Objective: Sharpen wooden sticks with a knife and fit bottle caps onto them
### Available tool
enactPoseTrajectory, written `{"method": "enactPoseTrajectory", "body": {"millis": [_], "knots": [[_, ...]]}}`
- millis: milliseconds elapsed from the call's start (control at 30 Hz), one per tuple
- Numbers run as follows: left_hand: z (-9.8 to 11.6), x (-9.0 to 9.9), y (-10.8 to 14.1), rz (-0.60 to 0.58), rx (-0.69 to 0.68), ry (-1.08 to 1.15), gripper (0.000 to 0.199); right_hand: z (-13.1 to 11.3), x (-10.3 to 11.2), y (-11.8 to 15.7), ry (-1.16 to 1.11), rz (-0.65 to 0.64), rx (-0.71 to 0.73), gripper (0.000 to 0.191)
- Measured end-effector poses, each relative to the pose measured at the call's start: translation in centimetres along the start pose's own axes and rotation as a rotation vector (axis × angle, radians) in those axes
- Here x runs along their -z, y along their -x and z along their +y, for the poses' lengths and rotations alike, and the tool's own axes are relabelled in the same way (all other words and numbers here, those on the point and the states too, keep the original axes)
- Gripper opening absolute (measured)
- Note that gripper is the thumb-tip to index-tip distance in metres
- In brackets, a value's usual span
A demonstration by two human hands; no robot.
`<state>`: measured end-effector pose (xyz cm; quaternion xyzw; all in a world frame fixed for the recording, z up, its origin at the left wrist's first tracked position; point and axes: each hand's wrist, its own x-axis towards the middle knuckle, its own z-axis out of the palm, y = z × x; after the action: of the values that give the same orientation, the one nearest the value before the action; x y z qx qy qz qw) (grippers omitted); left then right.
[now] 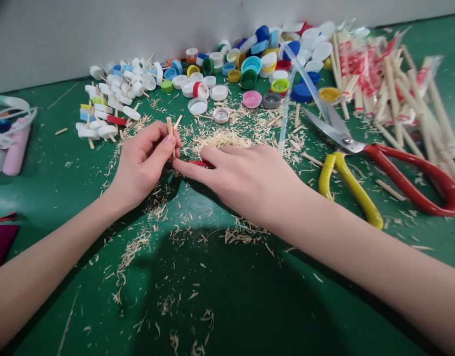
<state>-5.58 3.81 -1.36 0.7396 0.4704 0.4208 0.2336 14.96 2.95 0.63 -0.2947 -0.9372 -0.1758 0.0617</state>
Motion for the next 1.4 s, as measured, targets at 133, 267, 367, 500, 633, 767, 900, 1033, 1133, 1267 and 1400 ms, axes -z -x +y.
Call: {"method": "enactPoseTrajectory", "body": {"millis": [133, 267, 367, 500, 633, 767, 900, 1033, 1133, 1267, 1400], "knots": [[-0.1, 0.1, 0.0, 0.002, 0.010, 0.013, 0.024, 0.1, -0.1, -0.6, -0.029, -0.013, 0.025, 0.047], [0.0, 0.2, 0.0, 0.009, 0.019, 0.007, 0.023, 0.7, -0.6, -0.9, -0.014, 0.051, 0.068, 0.048], [0.1, 0.3, 0.0, 0.034, 0.017, -0.024, 0.021, 1.1, -1.0, -0.5, 0.039, 0.139, 0.078, 0.051], [-0.2, 0.4, -0.1, 0.071, 0.022, -0.050, 0.023, 1.1, -1.1, 0.1, 0.113, 0.215, 0.014, 0.049], [-0.9, 0.4, -0.1, 0.066, 0.027, -0.056, 0.029, 0.6, -1.1, 0.3, 0.117, 0.179, -0.016, 0.048], [-1.1, 0.4, -0.1, 0.060, 0.026, -0.054, 0.032, 0.4, -1.0, 0.3, 0.075, 0.132, -0.029, 0.048], [-0.7, 0.4, -0.1, 0.068, 0.035, -0.059, 0.029, 0.4, -0.8, 0.3, 0.099, 0.140, -0.024, 0.047], [-0.5, 0.5, -0.2, 0.077, 0.043, -0.035, 0.026, 0.3, -0.7, 0.2, 0.108, 0.156, -0.026, 0.042], [-0.4, 0.5, -0.2, 0.083, 0.061, -0.017, 0.023, 0.3, -0.8, 0.2, 0.129, 0.139, -0.030, 0.045], [-0.3, 0.5, -0.2, 0.072, 0.062, -0.006, 0.020, 0.4, -1.1, 0.4, 0.132, 0.111, -0.049, 0.052], [-0.5, 0.5, -0.2, 0.053, 0.031, -0.025, 0.021, 0.5, -1.1, 0.4, 0.102, 0.137, -0.043, 0.050]]}}
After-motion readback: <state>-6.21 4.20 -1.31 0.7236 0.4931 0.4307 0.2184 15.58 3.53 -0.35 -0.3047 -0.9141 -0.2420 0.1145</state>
